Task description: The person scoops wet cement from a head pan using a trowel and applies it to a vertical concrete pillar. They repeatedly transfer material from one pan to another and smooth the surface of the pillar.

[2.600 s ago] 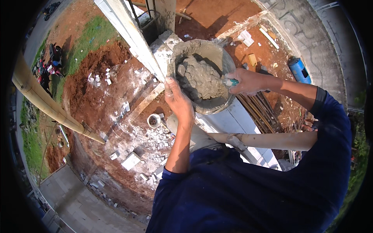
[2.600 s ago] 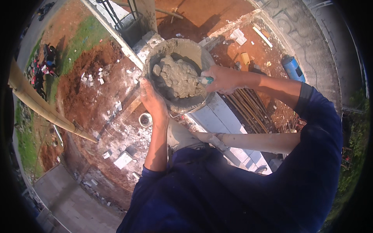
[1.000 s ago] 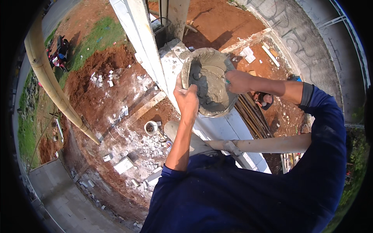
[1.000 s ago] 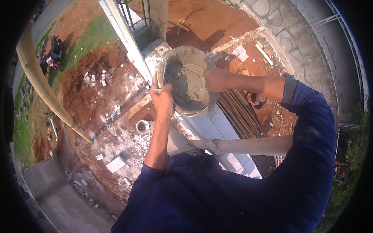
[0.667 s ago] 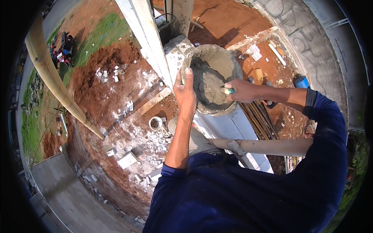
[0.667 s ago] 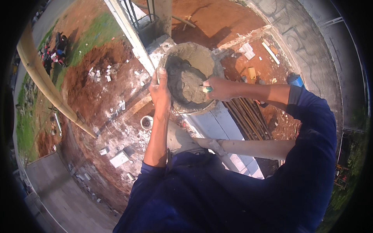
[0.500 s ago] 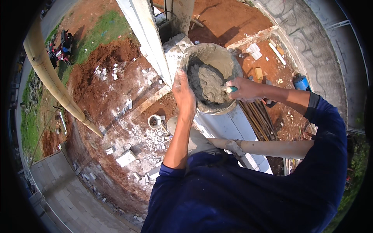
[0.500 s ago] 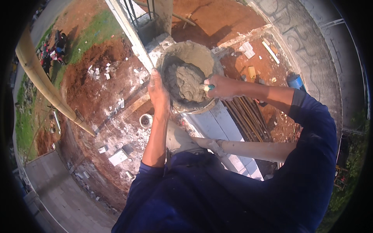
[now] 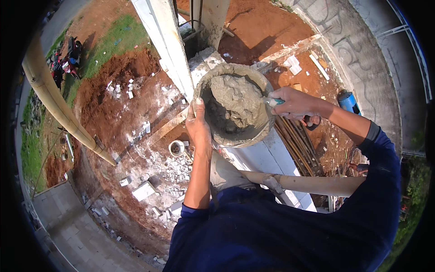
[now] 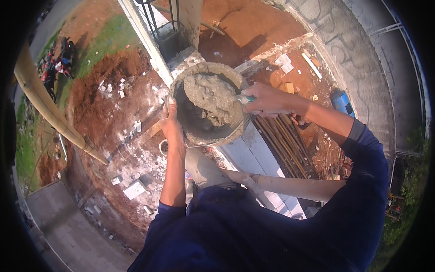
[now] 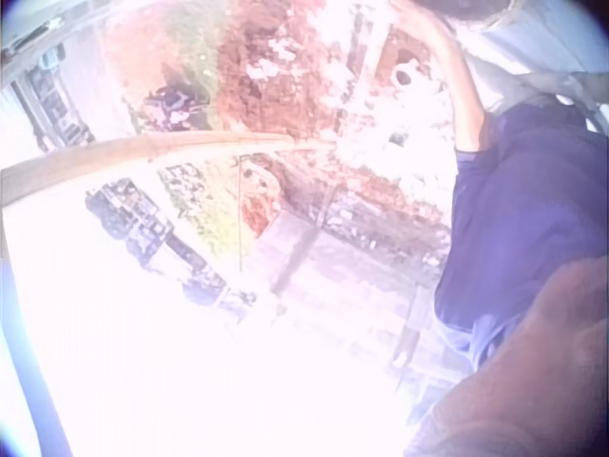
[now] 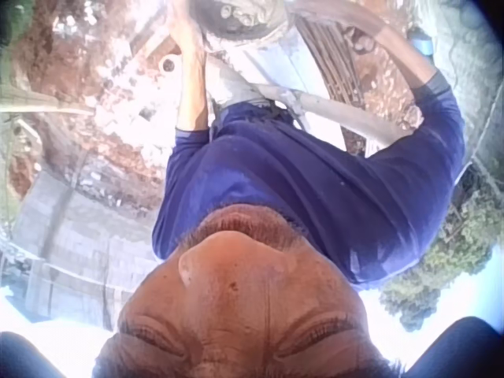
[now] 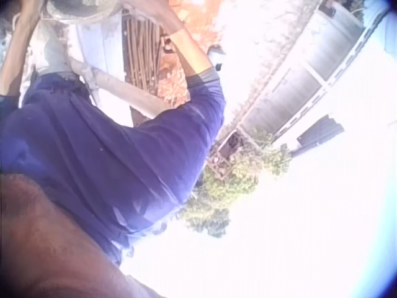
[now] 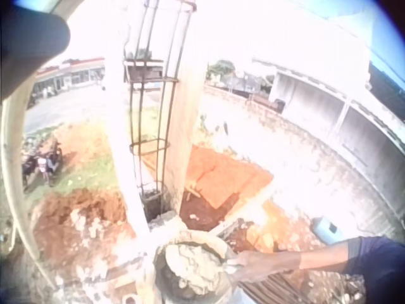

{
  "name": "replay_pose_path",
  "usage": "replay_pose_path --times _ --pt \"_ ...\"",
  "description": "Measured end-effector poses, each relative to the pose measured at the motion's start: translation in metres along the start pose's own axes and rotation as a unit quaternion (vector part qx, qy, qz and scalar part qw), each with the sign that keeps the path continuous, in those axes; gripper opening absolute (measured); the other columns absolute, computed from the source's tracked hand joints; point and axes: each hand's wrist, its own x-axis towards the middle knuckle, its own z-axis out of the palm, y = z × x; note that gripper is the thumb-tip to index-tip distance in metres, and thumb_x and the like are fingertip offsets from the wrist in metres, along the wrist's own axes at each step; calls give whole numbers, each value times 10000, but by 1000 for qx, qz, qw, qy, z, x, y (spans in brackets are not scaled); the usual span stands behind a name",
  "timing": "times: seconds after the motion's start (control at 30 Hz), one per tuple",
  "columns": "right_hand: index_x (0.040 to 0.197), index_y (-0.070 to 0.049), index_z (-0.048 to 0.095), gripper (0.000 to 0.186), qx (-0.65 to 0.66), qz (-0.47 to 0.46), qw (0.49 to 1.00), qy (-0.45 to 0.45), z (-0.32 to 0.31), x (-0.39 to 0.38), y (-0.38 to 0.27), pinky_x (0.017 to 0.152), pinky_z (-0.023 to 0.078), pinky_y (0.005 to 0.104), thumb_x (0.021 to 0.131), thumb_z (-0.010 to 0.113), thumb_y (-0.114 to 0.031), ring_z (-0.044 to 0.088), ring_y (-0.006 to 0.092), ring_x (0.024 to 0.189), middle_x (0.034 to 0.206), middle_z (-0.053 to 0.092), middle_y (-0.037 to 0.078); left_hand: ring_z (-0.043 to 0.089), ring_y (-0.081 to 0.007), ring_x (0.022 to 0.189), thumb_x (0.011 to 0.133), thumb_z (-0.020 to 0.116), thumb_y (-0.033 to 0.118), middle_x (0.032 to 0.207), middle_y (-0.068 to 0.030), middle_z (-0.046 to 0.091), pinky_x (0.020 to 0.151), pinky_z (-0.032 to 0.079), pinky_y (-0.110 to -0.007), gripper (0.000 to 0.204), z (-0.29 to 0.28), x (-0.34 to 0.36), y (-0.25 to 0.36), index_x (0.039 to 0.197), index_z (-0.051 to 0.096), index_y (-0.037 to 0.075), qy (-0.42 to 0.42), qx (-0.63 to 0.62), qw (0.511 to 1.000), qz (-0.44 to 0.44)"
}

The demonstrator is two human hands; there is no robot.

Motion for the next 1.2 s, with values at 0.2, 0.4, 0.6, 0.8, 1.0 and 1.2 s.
replay_pose_path --times 0.2,0.4,0.6,0.8,1.0,1.2 --pt "916 -46 605 111 1 -35 999 22 -35 -15 -51 404 294 251 920 657 -144 436 47 490 675 498 -27 621 -144 1113 989 774 216 1257 -95 711 1045 447 -282 521 8 -2 8 1390 616 -76 12 10 1000 -6" --pt "875 -32 578 194 -24 -162 981 108 -58 53 -119 423 364 274 936 624 -210 476 78 515 728 537 4 642 -143 1088 968 770 119 1239 -98 719 1018 466 -276 493 -4 2 5 1391 611 -78 -28 -32 998 40" --pt "1059 108 628 292 -366 -258 821 356 -50 168 -119 804 568 544 893 619 -132 720 490 870 1016 695 346 671 -158 1035 933 733 1 1208 -109 730 977 500 -276 520 -1 8 -4 1418 573 -101 -69 -29 997 23" --pt "989 112 623 246 -380 -181 822 383 -20 101 -135 859 540 553 893 626 -114 681 512 965 938 682 354 676 -184 1048 903 694 -56 1232 -128 720 979 512 -290 575 -15 12 -15 1455 539 -89 -82 -60 995 22" --pt "952 80 664 223 -439 -119 828 328 -4 -13 -151 819 535 520 895 656 -135 701 476 922 874 695 312 665 -236 1012 783 565 -121 1208 -109 687 945 543 -336 705 -17 6 -9 1472 546 26 -175 -219 957 -75" --pt "954 77 674 223 -467 -35 836 285 71 -84 -158 853 531 518 881 654 -132 703 454 913 855 692 309 673 -226 900 698 511 -159 1137 -125 685 798 615 -374 788 -30 -22 -7 1460 540 39 -238 -312 917 -68"
